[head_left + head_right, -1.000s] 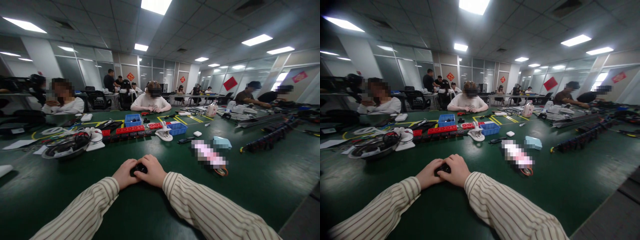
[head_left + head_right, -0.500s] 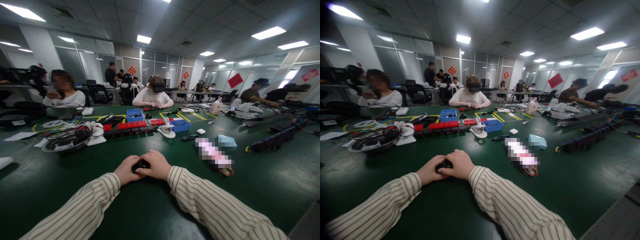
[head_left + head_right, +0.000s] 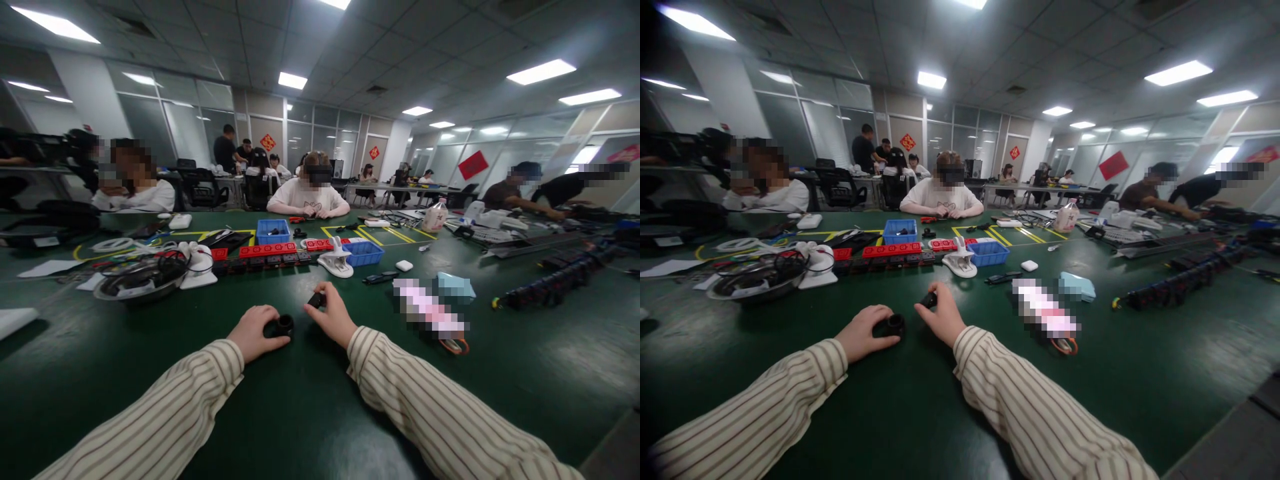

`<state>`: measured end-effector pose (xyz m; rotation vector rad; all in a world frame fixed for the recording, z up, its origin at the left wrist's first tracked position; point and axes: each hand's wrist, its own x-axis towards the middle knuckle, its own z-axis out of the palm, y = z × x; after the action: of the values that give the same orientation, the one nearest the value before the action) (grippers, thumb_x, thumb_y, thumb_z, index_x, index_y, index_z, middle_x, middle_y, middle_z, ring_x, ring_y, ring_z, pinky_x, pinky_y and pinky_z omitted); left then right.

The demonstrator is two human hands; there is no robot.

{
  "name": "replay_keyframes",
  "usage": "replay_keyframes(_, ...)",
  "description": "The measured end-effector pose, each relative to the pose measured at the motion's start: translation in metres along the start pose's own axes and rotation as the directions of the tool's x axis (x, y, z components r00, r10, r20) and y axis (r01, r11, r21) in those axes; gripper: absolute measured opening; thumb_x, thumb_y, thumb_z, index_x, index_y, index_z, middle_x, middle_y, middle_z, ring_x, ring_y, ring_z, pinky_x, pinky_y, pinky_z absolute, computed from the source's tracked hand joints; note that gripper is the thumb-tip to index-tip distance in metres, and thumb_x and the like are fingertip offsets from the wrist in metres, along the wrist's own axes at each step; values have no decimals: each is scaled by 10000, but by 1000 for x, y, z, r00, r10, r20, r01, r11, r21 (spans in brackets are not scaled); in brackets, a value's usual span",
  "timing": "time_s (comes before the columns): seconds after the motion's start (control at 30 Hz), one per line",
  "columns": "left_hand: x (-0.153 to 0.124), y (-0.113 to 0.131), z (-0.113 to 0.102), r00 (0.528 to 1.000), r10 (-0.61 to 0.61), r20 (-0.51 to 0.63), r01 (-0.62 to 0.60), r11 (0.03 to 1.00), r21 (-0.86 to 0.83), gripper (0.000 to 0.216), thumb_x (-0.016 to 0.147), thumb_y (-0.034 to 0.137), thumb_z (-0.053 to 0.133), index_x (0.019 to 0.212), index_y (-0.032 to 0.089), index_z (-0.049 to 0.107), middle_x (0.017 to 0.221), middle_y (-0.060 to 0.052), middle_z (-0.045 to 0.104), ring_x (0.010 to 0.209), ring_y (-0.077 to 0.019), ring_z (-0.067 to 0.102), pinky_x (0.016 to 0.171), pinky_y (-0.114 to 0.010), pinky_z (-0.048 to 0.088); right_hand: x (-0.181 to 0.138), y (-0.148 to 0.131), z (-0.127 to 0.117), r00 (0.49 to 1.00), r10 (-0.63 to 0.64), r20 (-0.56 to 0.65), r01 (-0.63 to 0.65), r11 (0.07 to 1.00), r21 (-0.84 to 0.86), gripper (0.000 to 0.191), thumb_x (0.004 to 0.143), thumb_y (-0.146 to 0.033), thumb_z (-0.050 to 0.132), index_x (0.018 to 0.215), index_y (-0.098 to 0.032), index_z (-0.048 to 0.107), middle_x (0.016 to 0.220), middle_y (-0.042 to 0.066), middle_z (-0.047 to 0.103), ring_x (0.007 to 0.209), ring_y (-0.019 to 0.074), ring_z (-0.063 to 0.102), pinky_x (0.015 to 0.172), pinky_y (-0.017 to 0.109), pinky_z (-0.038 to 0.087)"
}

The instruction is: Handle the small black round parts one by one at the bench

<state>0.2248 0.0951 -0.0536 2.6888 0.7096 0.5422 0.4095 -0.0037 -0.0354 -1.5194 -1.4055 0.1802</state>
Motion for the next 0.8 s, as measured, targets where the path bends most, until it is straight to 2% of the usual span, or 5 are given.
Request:
replay_keyframes(0.17,0,-4,-1,1000,-19,-14,18,1000,-2,389,680,533,587,832,176,557,946,-70,581,930,-261,523,855,-407,401,1,24,11,987,149,-62,-149,989,8,374,654,-307,646,925,-173,427,822,15,519,773,172,539,731,339,457)
replay_keyframes(0.37,-1,-6,3,999,-18,-26,18,999,-31,456,660,577,603,886,182,581,988,-71,582,952,-273,525,865,-427,402,-5,27,-2,987,158,-1,-158,987,-37,546,632,-206,644,1123,-182,408,1043,79,547,920,190,573,829,368,455)
replay_keyframes(0.57,-2,-15,8,987,-66,-146,51,993,-103,547,857,543,301,1259,182,389,1226,-108,473,1133,-263,443,978,-458,324,-19,0,-6,1000,-1,22,5,986,-164,513,728,-281,596,1204,-189,427,1239,101,479,1202,246,395,1070,489,150)
replay_keyframes(0.67,0,-21,12,971,-111,-210,82,986,-145,565,892,498,186,1301,133,323,1219,-135,452,1131,-243,448,976,-426,348,-23,-23,18,965,-170,199,213,952,-219,508,789,-296,554,1258,-174,397,1271,106,455,1207,228,382,1048,421,247)
replay_keyframes(0.8,2,-24,15,960,-137,-245,97,981,-167,578,885,498,191,1295,116,332,1178,-140,471,1100,-242,473,961,-417,370,-24,-42,46,925,-124,360,221,944,-244,364,818,-229,529,1173,-166,485,1107,95,549,1037,203,505,908,352,404)
